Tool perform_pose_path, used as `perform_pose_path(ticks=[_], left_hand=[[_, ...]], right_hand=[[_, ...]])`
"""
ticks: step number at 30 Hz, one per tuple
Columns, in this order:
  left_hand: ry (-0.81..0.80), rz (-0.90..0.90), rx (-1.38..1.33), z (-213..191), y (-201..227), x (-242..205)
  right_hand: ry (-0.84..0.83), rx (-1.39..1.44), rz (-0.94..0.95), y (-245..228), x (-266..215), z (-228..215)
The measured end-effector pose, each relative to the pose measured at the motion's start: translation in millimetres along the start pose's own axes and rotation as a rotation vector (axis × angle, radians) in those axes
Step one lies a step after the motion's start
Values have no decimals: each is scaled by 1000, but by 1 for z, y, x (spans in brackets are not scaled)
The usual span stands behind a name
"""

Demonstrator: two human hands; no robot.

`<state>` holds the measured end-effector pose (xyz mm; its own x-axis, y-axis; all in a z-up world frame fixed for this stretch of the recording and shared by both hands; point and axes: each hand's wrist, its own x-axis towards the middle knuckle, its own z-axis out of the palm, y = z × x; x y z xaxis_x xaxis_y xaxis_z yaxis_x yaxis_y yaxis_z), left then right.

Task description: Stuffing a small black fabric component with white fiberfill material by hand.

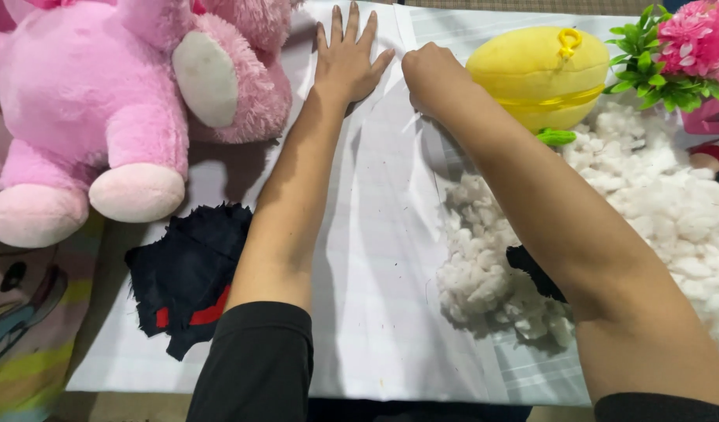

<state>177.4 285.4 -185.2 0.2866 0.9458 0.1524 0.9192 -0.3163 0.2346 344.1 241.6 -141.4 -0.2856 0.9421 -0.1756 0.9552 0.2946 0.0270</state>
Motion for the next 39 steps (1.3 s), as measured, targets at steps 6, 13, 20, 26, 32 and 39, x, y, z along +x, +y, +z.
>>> perform_pose_path(ticks=[6,13,20,26,32,39], left_hand=[[-86,-7,16,-5,-3,13],[-64,-27,34,-4,-3,19],[466,104,165,29,-8,31],[251,151,-21,36,6,27],[73,167,34,34,9,-1],[80,155,-29,25,15,-19]], right_hand=[[44,74,124,7,21,8],[121,87,171,15,42,22],[303,-17,92,35,53,45],[243,43,174,26,50,35],[299,83,164,29,61,43],[339,21,148,22,67,41]])
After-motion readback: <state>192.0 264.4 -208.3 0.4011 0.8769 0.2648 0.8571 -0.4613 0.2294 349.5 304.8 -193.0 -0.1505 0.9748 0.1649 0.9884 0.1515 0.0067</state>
